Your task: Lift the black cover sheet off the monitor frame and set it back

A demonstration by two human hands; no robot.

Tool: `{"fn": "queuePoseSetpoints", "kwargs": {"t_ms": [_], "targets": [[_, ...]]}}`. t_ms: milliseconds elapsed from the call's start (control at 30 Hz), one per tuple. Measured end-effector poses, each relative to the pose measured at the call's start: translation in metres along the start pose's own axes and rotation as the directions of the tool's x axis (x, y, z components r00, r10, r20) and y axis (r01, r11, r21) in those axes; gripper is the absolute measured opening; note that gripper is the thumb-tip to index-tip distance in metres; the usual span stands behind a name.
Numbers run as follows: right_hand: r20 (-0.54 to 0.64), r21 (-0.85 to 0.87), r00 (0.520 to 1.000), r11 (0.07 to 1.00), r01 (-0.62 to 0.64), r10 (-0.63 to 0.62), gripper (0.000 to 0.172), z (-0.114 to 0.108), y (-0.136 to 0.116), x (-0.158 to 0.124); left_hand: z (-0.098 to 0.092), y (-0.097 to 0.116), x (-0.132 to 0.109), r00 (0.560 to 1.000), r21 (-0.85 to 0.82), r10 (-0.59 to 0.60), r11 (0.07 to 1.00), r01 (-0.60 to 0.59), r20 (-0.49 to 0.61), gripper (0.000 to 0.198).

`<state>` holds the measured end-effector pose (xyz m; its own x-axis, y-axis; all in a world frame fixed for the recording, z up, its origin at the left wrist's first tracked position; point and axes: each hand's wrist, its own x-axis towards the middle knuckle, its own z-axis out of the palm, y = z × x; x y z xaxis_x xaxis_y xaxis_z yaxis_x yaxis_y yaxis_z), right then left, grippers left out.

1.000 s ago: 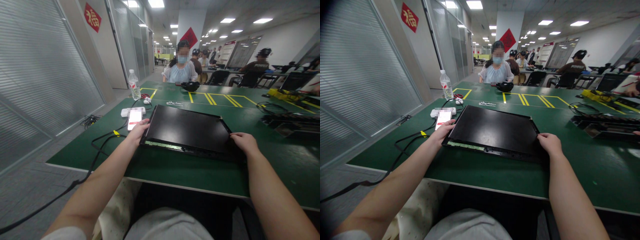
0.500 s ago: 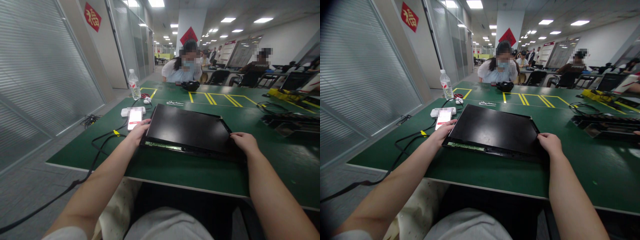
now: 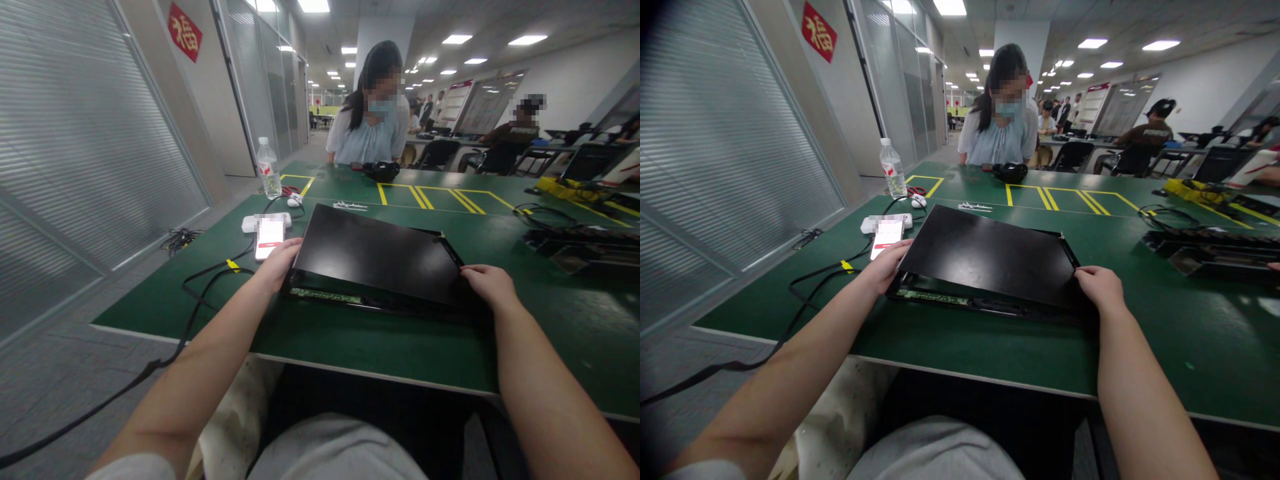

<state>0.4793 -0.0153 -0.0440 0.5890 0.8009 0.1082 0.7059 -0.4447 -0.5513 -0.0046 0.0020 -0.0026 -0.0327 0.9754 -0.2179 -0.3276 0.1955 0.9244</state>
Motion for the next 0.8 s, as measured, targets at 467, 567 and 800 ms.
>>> {"fn": "queuePoseSetpoints", "kwargs": {"t_ms": [467,567,800], "targets": [[-0.001,-0.004,1.0,1.0,-0.01,0.01,0.018,-0.0018,-0.0022,-0.0018,-0.0005,-0.0018,-0.0007,0.993,0.022,0.008,1.0,-0.01,0.121,0.041],[0.006,-0.029,1.0,1.0,-0.005,0.005,0.02,-0.0014,-0.002,-0.001,-0.0023,-0.003,0.0008,0.993,0.042,0.01,0.999,-0.015,0.114,0.044],[-0.002,-0.034,1.0,0.999,0.016,-0.016,0.021,-0.0011,-0.0011,-0.0011,-0.0025,-0.0062,0.0008,0.993,0.067,0.028,0.997,-0.036,0.117,0.048]]}}
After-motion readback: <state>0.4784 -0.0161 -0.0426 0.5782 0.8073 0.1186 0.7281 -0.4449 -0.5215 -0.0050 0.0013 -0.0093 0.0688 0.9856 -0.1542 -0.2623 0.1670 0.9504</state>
